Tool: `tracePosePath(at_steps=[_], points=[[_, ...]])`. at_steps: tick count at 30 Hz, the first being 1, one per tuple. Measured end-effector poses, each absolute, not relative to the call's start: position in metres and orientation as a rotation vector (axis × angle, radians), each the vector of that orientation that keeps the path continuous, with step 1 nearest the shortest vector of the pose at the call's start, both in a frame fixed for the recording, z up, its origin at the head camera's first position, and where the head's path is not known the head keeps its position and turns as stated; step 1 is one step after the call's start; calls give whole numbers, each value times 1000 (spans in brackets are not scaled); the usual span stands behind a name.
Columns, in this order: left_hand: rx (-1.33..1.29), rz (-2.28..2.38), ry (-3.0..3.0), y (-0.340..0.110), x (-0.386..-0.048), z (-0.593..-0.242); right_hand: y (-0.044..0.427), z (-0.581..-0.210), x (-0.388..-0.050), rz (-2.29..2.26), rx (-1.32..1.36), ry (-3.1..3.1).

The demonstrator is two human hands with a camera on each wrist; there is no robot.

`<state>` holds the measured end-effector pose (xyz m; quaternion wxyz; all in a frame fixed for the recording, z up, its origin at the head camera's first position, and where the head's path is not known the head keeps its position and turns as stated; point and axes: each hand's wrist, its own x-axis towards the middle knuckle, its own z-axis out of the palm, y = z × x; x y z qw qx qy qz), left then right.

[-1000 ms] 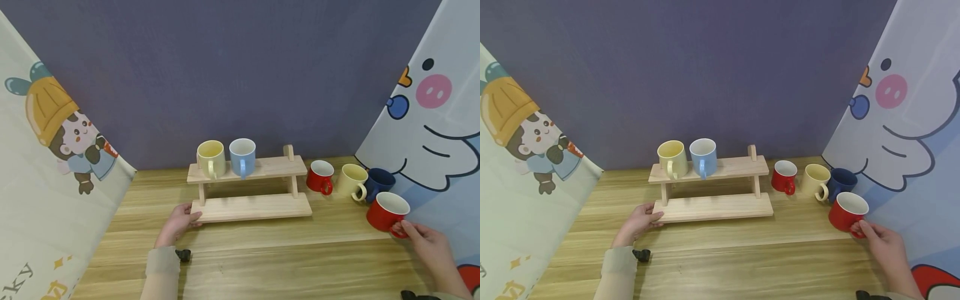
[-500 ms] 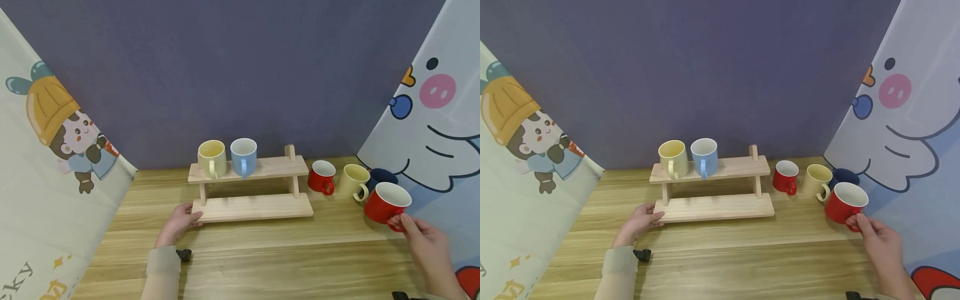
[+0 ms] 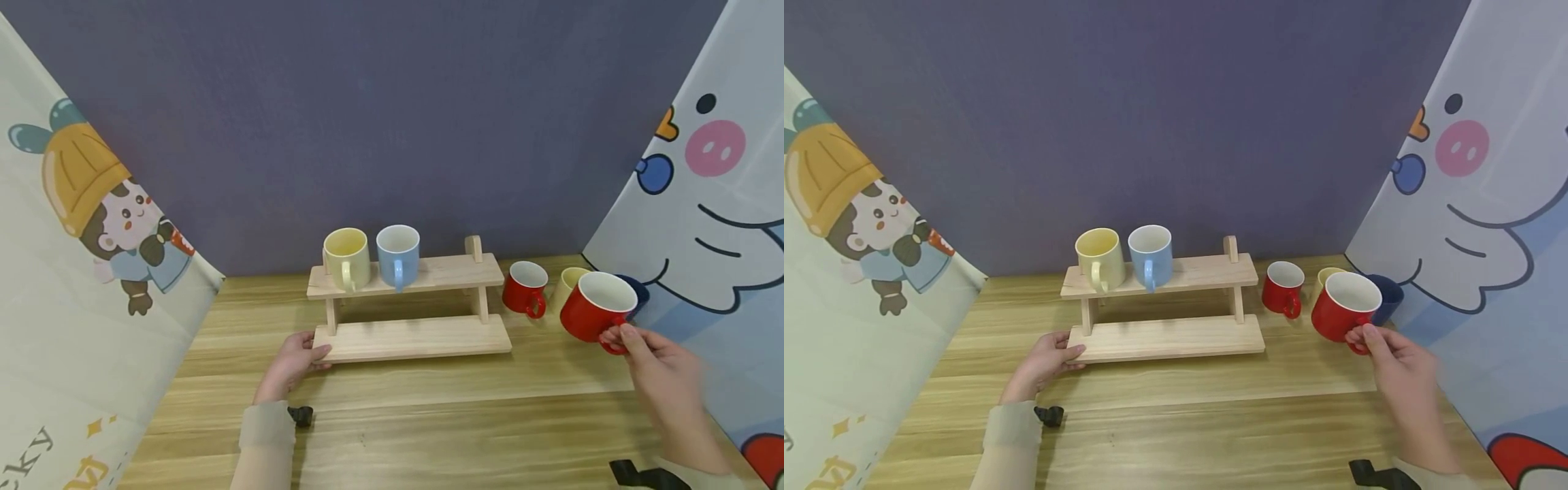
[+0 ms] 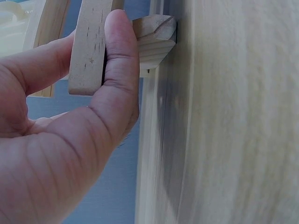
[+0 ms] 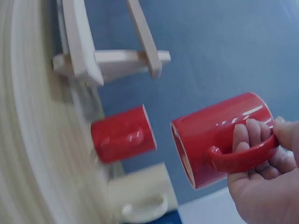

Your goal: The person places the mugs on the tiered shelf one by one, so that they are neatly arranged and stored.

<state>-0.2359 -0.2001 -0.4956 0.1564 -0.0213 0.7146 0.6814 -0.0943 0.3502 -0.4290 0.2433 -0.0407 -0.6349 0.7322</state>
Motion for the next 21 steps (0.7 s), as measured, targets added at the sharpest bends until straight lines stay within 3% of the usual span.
tracePosePath(at_steps=[21], points=[[-59,1943,2053,-200,-237,-497,249,-385,-154,1767,-255,-2005]])
